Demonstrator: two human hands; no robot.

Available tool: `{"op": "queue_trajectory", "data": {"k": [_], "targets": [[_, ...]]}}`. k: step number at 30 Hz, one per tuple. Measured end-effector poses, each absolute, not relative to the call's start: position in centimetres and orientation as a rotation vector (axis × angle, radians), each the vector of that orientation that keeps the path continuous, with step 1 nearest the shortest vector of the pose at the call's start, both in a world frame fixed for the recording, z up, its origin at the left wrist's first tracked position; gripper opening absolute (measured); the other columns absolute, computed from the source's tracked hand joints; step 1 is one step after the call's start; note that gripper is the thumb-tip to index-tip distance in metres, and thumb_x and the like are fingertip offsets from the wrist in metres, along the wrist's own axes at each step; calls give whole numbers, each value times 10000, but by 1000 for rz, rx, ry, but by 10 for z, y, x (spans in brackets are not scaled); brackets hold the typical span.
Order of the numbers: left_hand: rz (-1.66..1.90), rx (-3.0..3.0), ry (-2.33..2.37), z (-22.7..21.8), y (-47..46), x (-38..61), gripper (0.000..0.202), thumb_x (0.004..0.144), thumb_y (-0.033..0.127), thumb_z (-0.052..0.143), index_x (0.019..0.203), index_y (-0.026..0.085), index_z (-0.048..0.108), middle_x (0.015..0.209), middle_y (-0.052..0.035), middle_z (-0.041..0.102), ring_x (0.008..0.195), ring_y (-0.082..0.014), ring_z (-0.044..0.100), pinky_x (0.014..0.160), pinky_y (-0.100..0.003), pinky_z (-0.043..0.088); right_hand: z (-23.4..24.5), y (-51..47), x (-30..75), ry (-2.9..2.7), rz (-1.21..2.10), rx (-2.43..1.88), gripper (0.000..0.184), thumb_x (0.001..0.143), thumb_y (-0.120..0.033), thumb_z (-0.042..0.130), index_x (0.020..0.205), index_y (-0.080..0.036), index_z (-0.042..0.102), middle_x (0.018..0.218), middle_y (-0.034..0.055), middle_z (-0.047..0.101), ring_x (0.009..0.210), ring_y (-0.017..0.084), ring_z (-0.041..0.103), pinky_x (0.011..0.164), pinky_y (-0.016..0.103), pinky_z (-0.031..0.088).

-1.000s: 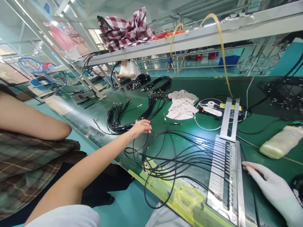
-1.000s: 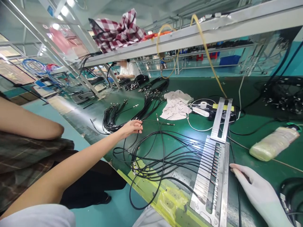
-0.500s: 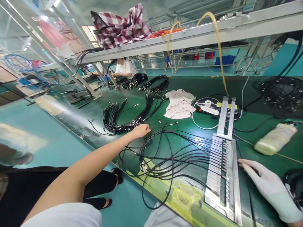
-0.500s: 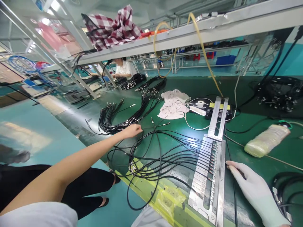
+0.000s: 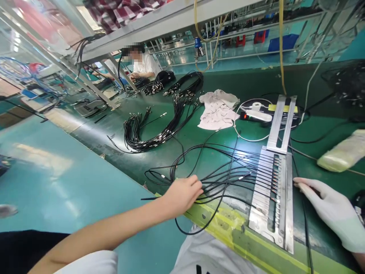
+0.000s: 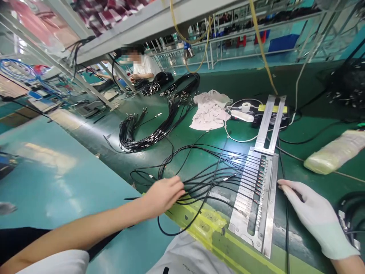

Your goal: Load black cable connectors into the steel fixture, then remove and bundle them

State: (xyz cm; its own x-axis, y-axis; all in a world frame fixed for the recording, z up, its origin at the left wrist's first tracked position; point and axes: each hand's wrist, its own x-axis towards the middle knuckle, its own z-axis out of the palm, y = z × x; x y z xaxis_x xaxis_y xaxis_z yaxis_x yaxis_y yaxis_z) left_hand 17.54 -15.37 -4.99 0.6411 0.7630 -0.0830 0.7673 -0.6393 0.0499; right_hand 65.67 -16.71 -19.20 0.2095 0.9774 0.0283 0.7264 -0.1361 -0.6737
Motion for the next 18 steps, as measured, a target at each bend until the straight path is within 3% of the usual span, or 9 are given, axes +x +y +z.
{"op": "queue_trajectory", "data": {"k": [4,6,8,11,13,15,18], "targets": [[40,2718,1218,-96,-145,179,256,991,436,457,1033,214,578,1036,-92,612,935,-242,587,815,-380,461,-191,-166,656,-1583,630,-1871,364,882,-584,566,1141,-363,694,1229,-9,697,1153,295,633,1144,439,417],[220,2619,1368,-94,-126,178,347,964,469,505,1183,204,554,1219,-132,579,1135,-301,533,948,-443,421,-188,-166,653,-1581,629,-1850,374,897,-565,558,1150,-326,695,1228,2,696,1149,284,631,1136,435,421],[330,2386,1549,-93,-101,180,519,912,529,571,1302,194,502,1291,-147,549,1200,-326,506,978,-452,406,-183,-166,650,-1563,632,-1840,376,910,-550,552,1154,-301,695,1222,11,696,1142,277,629,1126,446,424],[348,2083,1632,-106,-63,196,751,857,632,593,1414,169,396,1139,-110,603,917,-232,614,794,-356,471,-178,-166,645,-1550,635,-1829,356,919,-535,552,1143,-299,697,1210,4,699,1133,268,629,1106,461,436],[361,2030,1613,-121,-44,217,860,845,667,580,1470,146,300,1075,-87,607,752,-169,600,685,-306,460,-175,-166,643,-1548,625,-1810,341,925,-526,549,1130,-300,701,1203,0,700,1128,263,630,1096,460,443],[391,2003,1585,-135,-33,242,969,805,673,622,1494,116,229,1036,-77,610,739,-159,594,658,-284,445,-173,-166,641,-1546,615,-1787,342,930,-523,544,1124,-290,703,1199,7,702,1128,265,630,1092,461,447],[381,2002,1491,-143,-28,274,960,747,600,708,1454,95,302,830,-11,606,716,-167,583,624,-267,417,-170,-167,641,-1549,619,-1773,352,932,-527,539,1121,-280,705,1191,19,706,1124,273,632,1086,468,453]]}}
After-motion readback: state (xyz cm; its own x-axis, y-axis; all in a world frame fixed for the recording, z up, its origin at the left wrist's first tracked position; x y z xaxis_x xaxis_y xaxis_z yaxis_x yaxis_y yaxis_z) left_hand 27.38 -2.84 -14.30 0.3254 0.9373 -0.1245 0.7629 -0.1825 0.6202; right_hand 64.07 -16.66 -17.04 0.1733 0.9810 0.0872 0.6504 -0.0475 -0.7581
